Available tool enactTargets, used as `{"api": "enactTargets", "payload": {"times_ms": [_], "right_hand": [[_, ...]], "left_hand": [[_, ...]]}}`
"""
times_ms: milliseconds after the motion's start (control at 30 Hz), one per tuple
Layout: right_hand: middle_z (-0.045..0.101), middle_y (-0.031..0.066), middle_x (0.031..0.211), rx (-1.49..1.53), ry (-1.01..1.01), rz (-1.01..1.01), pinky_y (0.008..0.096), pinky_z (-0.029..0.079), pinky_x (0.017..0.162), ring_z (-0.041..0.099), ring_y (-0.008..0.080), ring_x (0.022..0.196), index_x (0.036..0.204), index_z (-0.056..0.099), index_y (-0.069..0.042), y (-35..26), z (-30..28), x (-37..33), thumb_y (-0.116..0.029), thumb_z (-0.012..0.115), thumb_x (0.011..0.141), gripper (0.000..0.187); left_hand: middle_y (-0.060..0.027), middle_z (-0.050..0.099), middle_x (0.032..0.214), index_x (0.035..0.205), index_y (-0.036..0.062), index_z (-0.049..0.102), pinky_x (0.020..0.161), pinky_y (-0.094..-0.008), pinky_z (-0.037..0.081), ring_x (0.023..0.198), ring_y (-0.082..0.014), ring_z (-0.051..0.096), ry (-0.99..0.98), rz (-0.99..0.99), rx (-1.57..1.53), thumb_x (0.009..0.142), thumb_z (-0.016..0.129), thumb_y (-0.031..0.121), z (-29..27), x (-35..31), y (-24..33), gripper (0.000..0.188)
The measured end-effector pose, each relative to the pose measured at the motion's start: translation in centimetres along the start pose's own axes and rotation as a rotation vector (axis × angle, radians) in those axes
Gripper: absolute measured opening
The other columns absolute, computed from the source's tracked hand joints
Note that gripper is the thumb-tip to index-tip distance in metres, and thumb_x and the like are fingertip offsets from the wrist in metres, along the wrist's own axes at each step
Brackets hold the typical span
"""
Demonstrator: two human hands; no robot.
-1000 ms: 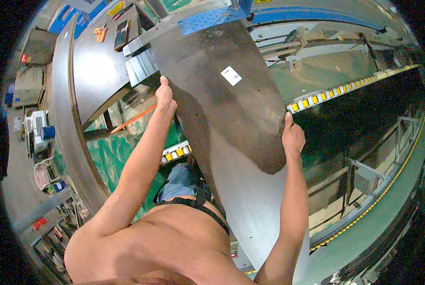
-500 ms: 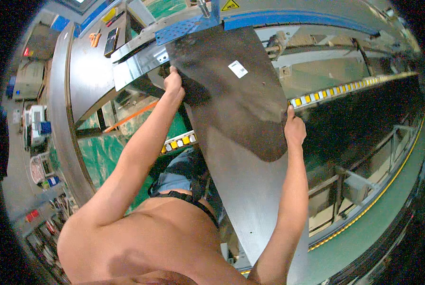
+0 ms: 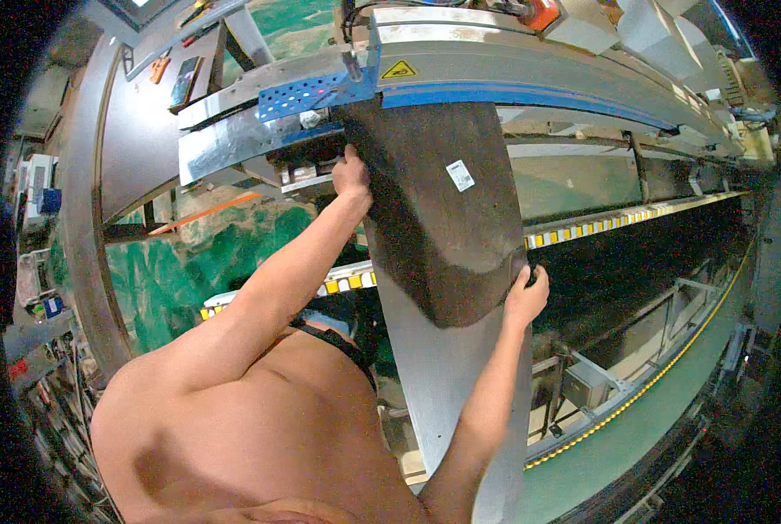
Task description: The person picks up a stack of wooden boards, places them on a platform, then moves multiple long wooden boards individually from a table onto a conveyor belt.
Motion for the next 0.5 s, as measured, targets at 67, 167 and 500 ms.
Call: {"api": "enactTargets", "payload": {"times_ms": [67, 167, 500], "right_hand": [[0.054, 0.0174, 0.111, 0.012, 0.042, 0.045, 0.0402, 0.039, 0.087, 0.050, 0.0323, 0.103, 0.110, 0.053, 0.001, 0.7, -1.8, -1.8, -0.031, 0.049, 0.087, 0.039], [0.053, 0.0178, 0.113, 0.028, 0.136, 0.141, 0.0402, 0.037, 0.090, 0.048, 0.0323, 0.106, 0.110, 0.052, 0.002, 2.8, -4.1, -6.3, -0.026, 0.051, 0.086, 0.037], [0.057, 0.0176, 0.105, 0.229, 0.278, 0.304, 0.0350, 0.045, 0.081, 0.056, 0.0296, 0.094, 0.103, 0.056, 0.002, 6.2, -7.3, -24.2, -0.023, 0.050, 0.088, 0.030]], "left_hand": [[-0.0220, 0.059, 0.101, 0.098, -0.0028, 0.061, 0.080, -0.0436, 0.039, 0.095, -0.0384, 0.054, -0.025, -0.032, -0.042, 0.087, 0.041, 0.043, 1.8, 0.1, -0.8, 0.051], [-0.0215, 0.060, 0.098, 0.095, -0.0027, 0.062, 0.078, -0.0450, 0.040, 0.094, -0.0391, 0.054, -0.026, -0.022, -0.013, 0.088, 0.041, 0.044, 4.2, -2.1, -0.1, 0.051], [-0.0162, 0.060, 0.097, 0.099, -0.0035, 0.057, 0.074, -0.0389, 0.046, 0.087, -0.0273, 0.059, -0.588, 0.091, -0.356, 0.090, 0.033, 0.050, 2.5, -3.4, 3.4, 0.059]]}}
Point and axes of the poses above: each hand's wrist, its own x-axis towards the middle knuckle, its own z-axis out of the palm, y = z × x, the point moved 9 cm from there along x, towards the middle knuckle
